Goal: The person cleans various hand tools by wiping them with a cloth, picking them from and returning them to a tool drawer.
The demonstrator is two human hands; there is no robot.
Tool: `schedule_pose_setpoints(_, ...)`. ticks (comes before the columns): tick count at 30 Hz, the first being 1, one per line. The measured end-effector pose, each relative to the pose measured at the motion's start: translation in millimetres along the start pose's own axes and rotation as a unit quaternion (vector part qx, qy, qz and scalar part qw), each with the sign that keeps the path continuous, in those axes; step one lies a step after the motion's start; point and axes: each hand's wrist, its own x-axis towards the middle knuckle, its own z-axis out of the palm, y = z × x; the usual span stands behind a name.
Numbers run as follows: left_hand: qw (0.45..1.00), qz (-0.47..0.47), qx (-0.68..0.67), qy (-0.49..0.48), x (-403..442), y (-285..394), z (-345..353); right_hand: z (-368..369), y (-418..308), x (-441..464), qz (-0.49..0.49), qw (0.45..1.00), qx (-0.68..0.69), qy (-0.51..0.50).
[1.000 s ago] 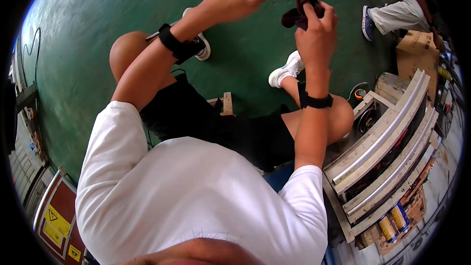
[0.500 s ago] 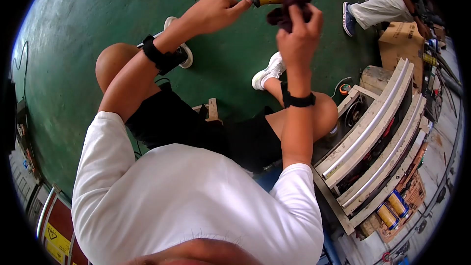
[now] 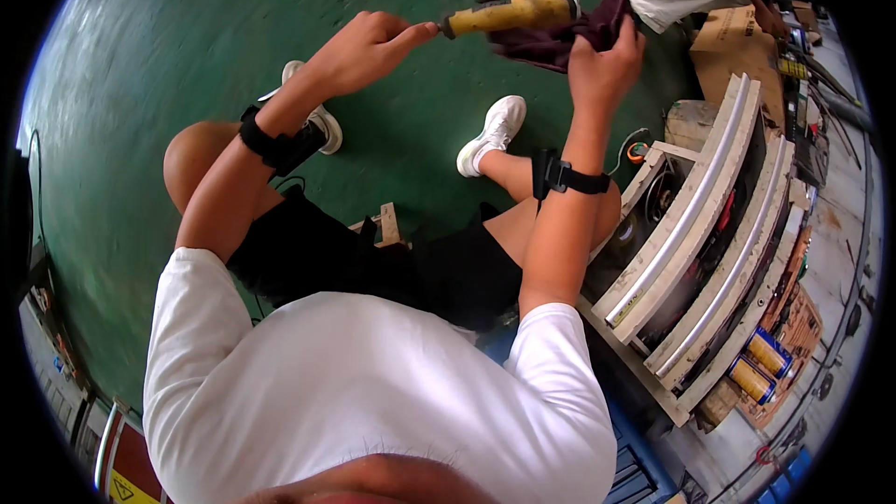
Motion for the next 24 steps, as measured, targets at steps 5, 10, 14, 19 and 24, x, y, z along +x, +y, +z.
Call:
schedule_pose_setpoints(5,0.988,-0.008,-0.128,-0.087,7,-3,8,8,-27,-23,0.162,0.869,0.453,-0.116)
schedule_pose_setpoints(10,0.991,0.033,-0.113,-0.069,11,-10,11,4,-30,-14,0.252,0.595,0.762,-0.031)
schedule_pose_setpoints(14,0.998,0.047,0.028,0.027,4,-2,7,-15,-45,-6,0.192,0.564,0.788,-0.157)
schedule_pose_setpoints(19,0.986,0.107,0.092,0.092,-3,7,-12,-2,-38,-12,0.206,0.583,0.775,-0.129)
schedule_pose_setpoints(24,0.96,0.153,0.172,0.161,5,1,-29,1,-24,-18,0.122,0.73,0.662,-0.12)
